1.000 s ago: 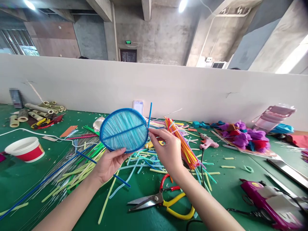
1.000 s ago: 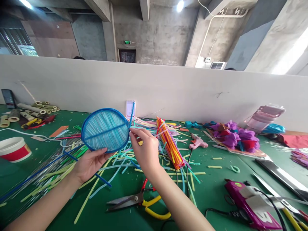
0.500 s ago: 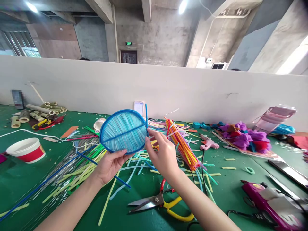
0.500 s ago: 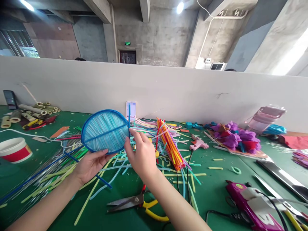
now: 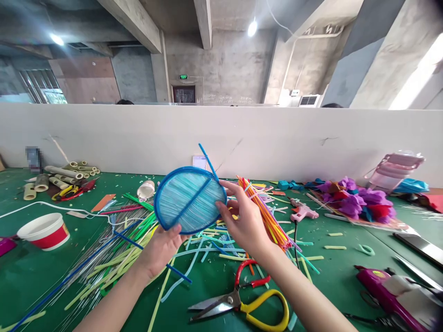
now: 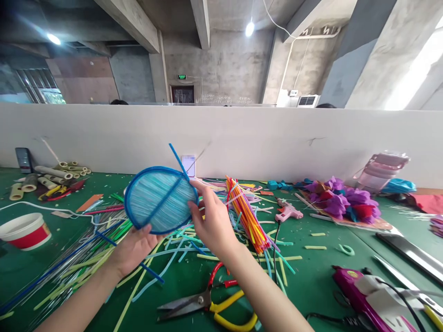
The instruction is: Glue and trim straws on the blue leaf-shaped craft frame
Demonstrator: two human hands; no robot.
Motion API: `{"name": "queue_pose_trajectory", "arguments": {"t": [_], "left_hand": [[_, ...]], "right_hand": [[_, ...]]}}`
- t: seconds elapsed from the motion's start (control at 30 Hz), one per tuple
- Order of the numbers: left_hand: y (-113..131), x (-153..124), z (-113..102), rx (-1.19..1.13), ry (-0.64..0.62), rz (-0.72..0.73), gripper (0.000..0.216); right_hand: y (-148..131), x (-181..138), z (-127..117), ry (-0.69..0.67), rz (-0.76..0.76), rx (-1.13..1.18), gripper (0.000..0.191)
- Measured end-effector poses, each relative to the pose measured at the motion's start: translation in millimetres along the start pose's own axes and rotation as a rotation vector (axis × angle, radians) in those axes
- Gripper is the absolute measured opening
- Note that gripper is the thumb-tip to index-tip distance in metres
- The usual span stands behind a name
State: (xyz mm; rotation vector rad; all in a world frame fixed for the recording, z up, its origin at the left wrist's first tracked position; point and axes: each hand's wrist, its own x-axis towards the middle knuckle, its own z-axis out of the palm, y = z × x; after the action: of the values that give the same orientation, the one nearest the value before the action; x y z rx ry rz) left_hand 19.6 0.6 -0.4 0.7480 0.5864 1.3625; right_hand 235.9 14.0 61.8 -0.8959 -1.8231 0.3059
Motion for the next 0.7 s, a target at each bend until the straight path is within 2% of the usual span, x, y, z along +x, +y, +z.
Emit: {"name": "queue_pose_trajectory", "arguments": {"t": [0.07,0.13,0.27,0.37,0.47,0.6,0.67,0.7], "left_hand": [[8,5,-3,0.019,0.046,0.037,0.042],[16,8,0,0.085,0.025,0.1,0.044],[29,8,22,0.37,0.044,0.284,0.055],[35,12,42,0.617,0.165,0.42,0.045],[38,21,52,0.704,0.169,0.502,0.032],[32,24,44,0.755,0.071,0.446,0.021],[22,20,36,0.753,0.064,0.44,0.015],[17,17,31,0.756,0.079,0.448,0.014]], "right_hand": [[-2,4,-13,0.026,-0.099,-0.108,0.04],[-4,6,-21,0.027,-0.175,-0.199,0.041],[0,6,-24,-0.084,-0.231,-0.258,0.05],[8,6,-22,-0.106,-0.272,-0.258,0.052],[14,7,-23,-0.05,-0.312,-0.252,0.052],[14,3,-23,-0.014,-0.258,-0.2,0.049],[12,-2,-22,0.07,-0.159,-0.012,0.046],[12,-4,-22,0.139,-0.096,0.101,0.038]]}}
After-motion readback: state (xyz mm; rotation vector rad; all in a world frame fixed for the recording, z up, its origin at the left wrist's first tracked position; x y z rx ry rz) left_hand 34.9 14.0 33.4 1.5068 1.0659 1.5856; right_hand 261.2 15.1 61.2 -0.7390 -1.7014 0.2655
